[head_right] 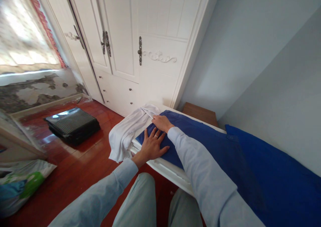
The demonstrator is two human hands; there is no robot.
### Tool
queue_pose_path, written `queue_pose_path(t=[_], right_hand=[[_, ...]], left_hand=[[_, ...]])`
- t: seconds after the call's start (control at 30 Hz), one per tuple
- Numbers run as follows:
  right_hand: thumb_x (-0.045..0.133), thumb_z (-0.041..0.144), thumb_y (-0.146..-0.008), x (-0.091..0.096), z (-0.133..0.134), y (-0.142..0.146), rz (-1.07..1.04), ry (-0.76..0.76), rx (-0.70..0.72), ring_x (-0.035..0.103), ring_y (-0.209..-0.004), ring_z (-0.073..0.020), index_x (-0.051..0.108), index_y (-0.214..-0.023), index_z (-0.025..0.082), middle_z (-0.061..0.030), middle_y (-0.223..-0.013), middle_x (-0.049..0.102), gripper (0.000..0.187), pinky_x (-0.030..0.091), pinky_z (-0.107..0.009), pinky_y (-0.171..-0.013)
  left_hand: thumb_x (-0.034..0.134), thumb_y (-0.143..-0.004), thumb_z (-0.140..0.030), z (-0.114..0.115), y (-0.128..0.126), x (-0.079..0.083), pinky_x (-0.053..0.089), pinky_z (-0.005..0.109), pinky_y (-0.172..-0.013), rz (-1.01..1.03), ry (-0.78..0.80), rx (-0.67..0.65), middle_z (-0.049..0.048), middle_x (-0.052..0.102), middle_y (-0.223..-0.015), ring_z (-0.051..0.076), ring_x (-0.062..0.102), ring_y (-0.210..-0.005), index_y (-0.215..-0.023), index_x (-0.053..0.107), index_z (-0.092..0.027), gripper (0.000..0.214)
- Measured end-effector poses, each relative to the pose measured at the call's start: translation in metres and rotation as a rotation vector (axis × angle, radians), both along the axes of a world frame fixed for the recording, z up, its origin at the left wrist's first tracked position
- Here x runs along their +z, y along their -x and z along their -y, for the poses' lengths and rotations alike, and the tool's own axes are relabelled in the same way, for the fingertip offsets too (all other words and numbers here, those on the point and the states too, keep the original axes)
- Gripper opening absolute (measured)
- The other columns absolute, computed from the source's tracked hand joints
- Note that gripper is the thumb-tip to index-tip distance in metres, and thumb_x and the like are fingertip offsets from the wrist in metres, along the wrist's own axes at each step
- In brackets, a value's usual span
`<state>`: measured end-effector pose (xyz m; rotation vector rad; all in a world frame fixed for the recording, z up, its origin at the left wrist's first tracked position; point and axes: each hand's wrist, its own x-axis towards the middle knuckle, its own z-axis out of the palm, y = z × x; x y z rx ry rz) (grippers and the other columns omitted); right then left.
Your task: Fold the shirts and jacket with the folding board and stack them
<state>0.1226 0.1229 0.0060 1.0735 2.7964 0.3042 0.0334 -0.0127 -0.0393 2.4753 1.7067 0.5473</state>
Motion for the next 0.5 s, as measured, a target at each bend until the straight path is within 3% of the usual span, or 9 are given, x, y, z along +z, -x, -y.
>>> queue_pose_path(t=[0.5], right_hand=[[0.041,0.022,-0.102,-0.015,0.004,-0.001,-0.138,-0.019,-0.089,0.059,-0.109,-0.0215,0.071,-0.105,0.011,-0.0147,-0.113,0.064,0.031,0.048,-0.030,-0.095]], left_hand=[[0.046,-0.090,-0.068,-0.001,-0.001,-0.004,0.004,0.077,-0.114,-0.006,-0.015,0.003,0.0147,0.043,-0.156,0.041,0.027,-0.148,-0.150,0.044,-0.025,0.074]])
